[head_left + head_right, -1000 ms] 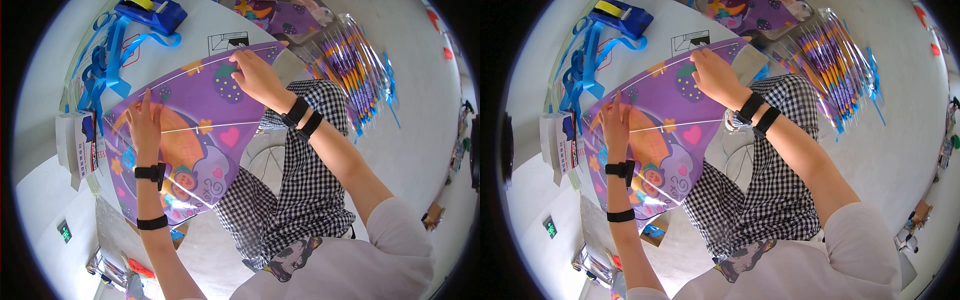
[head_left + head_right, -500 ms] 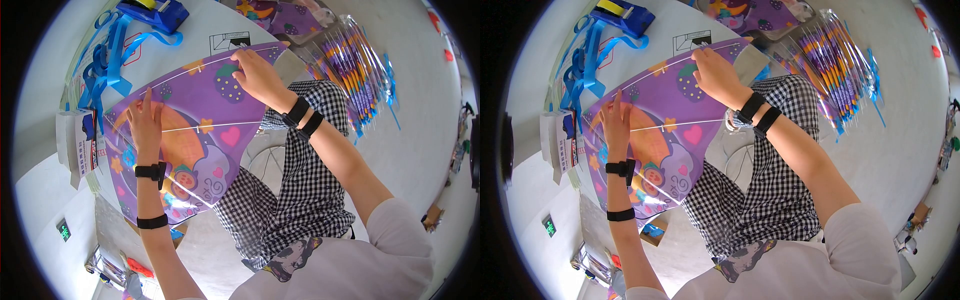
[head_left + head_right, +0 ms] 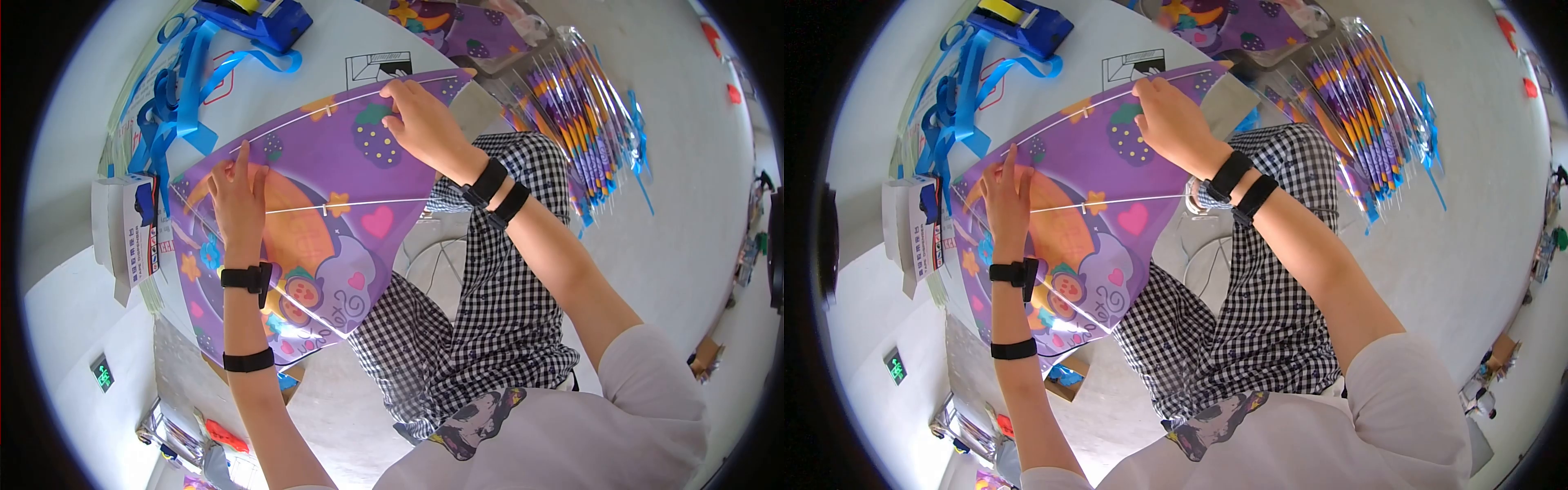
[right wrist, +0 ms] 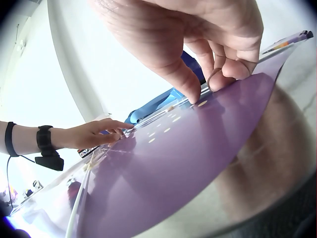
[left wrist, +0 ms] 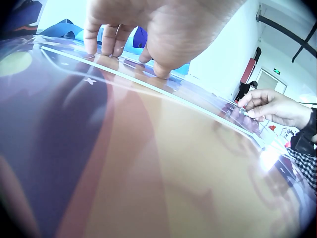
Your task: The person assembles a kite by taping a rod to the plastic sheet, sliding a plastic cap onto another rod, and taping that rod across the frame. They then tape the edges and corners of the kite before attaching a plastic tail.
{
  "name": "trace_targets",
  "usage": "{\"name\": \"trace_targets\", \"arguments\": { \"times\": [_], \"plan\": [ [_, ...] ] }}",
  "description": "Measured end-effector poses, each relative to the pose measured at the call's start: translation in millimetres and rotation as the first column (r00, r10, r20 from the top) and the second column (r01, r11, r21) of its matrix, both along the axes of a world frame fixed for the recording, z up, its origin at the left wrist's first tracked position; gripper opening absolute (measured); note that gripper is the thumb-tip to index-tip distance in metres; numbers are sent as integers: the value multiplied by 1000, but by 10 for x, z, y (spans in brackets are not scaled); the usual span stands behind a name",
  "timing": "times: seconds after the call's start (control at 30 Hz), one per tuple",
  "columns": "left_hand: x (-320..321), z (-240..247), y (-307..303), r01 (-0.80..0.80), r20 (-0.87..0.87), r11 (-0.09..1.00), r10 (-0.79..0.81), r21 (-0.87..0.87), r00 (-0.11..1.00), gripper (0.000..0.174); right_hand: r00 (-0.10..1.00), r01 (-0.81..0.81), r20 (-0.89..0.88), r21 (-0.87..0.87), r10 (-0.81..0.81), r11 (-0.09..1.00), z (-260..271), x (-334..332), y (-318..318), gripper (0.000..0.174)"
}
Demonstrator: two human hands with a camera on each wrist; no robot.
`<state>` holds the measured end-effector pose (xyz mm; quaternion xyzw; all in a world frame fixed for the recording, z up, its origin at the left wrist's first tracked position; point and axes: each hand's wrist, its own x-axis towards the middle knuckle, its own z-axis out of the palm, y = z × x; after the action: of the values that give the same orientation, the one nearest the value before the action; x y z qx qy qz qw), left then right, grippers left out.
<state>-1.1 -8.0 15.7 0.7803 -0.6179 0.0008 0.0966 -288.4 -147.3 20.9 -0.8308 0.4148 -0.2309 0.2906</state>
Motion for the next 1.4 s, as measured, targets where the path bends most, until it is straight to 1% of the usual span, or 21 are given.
{"name": "trace_targets", "arguments": {
  "times": [0.33,0.43,0.63,0.73,0.97,1.17,1.23,1.33,1.4],
  "plan": [
    [0,4,4,27,21,999,-27,-19,999,48,1000,-8,25,9,8,1000,-6,-5,4,30],
    [-1,3,0,2,1,1000,-2,-4,1000,49,999,1,33,21,-2,1000,-8,-4,9,30],
    [19,-8,-1,2,-26,1000,-2,-17,1000,53,998,-17,57,4,16,1000,-2,-14,-9,30],
    [3,12,2,9,-30,999,-10,-36,999,53,999,-13,38,73,11,997,103,-12,5,30],
    [5,94,-7,9,-74,1000,-10,-14,997,53,997,-43,62,53,39,998,195,-30,-2,33],
    [-14,106,-19,-4,-85,1000,3,-8,996,52,999,-54,5,77,54,996,119,-44,-6,34],
    [-24,117,-8,-14,-92,1000,14,-6,996,51,998,-57,-10,69,58,996,111,-37,7,34],
    [-4,102,19,13,-65,1000,-15,-20,998,49,998,-59,-17,53,60,997,74,-24,10,35],
    [-4,94,26,-2,-71,1000,2,-4,997,49,998,-60,-17,49,61,997,51,-28,8,35]
  ]
}}
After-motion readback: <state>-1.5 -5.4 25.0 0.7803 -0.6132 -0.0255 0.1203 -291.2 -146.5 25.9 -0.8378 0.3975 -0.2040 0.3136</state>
